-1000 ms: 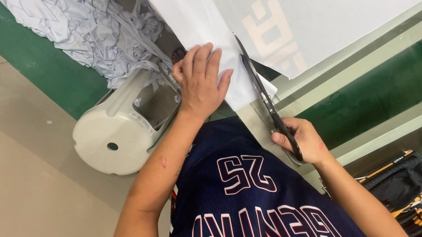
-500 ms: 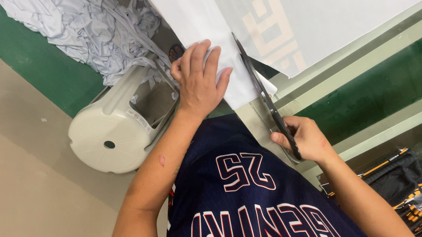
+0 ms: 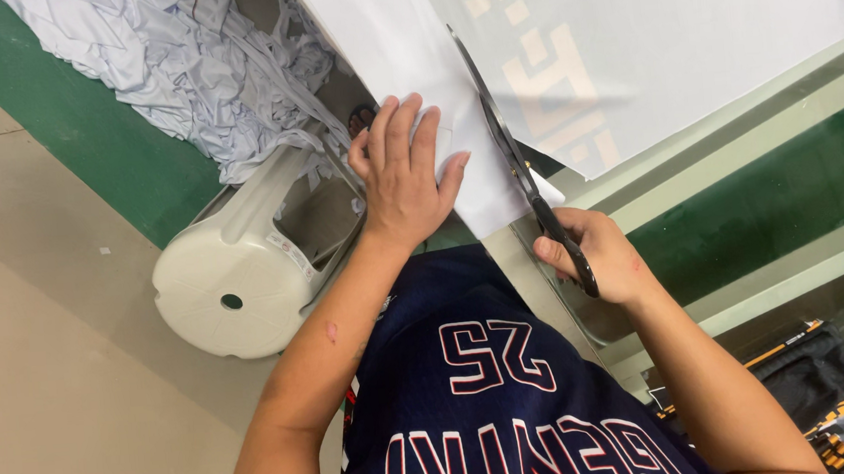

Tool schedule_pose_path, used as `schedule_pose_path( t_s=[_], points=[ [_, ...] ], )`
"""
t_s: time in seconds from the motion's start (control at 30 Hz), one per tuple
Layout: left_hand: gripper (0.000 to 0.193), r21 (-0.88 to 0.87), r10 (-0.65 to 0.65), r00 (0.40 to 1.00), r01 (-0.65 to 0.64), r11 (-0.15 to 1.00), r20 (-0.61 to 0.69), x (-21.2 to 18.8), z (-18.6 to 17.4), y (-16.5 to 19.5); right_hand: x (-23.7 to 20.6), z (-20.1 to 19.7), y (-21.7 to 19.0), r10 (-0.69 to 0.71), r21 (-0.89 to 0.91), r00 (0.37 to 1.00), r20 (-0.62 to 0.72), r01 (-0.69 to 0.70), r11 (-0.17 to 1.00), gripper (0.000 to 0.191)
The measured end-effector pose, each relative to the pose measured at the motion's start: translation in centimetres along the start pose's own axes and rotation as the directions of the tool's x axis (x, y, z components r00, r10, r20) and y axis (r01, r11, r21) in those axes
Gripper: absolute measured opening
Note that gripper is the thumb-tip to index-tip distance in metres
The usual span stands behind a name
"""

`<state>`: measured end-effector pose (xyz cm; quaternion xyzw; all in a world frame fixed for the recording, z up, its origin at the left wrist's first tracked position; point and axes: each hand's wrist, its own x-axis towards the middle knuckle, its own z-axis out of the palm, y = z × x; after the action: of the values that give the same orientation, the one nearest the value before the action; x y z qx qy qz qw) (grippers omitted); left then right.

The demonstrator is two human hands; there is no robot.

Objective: The person lays a large white fabric sheet on a glass table, aligns it, and then uses scissors to cut the fabric into a specific shape. After cutting, the person lifts the finished piece to display the printed design.

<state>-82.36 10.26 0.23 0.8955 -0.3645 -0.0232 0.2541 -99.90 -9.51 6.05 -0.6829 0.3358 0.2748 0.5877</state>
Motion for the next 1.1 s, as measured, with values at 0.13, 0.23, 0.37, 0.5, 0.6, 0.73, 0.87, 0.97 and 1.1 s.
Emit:
schedule_pose_path(
  t_s=[0.13,0.23,0.37,0.5,0.6,0.73,0.87,0.97,1.1],
  points=[
    [0.056,-0.001,0.0,1.0,0.0,1.0,0.014,0.1,0.0,-0.2,0.3,0.4,-0.2,0.059,0.06,0.998,-0.034,-0.057,0.997,0.063],
    [0.055,-0.001,0.005,1.0,-0.005,1.0,0.007,0.2,0.0,-0.2,0.3,0.5,-0.1,0.119,0.032,0.991,-0.055,-0.117,0.993,0.067],
    [0.055,-0.006,0.012,1.0,-0.012,1.0,-0.004,0.3,0.0,-0.3,0.2,-0.1,-0.5,-0.008,0.045,0.999,0.035,0.007,0.999,0.064],
    [0.056,-0.008,0.015,1.0,-0.015,1.0,-0.004,0.4,-0.1,-0.4,1.0,-0.5,-2.0,-0.016,0.064,0.998,0.057,0.012,0.998,0.064],
    [0.056,-0.005,0.009,1.0,-0.009,1.0,0.002,0.5,-0.2,-0.4,2.6,-0.5,-3.5,-0.024,0.055,0.999,0.044,0.022,0.998,0.062],
    [0.056,-0.017,0.004,1.0,-0.004,1.0,0.003,0.6,-0.1,-0.6,4.0,-0.4,-4.8,-0.039,0.071,0.998,0.044,0.036,0.997,0.061],
    [0.056,-0.019,0.005,1.0,-0.005,1.0,-0.001,0.5,0.0,-0.7,4.3,-0.1,-5.3,0.018,0.038,1.0,0.014,-0.019,0.999,0.059],
    [0.055,-0.022,0.001,1.0,-0.001,1.0,0.011,0.5,0.0,-0.6,4.4,0.2,-5.3,0.064,-0.025,0.995,-0.073,-0.066,0.998,0.061],
    [0.054,-0.05,-0.005,0.999,0.007,0.999,0.035,1.9,-0.7,-1.4,4.3,-0.4,-5.3,0.039,-0.006,0.999,-0.035,-0.04,0.999,0.058]
  ],
)
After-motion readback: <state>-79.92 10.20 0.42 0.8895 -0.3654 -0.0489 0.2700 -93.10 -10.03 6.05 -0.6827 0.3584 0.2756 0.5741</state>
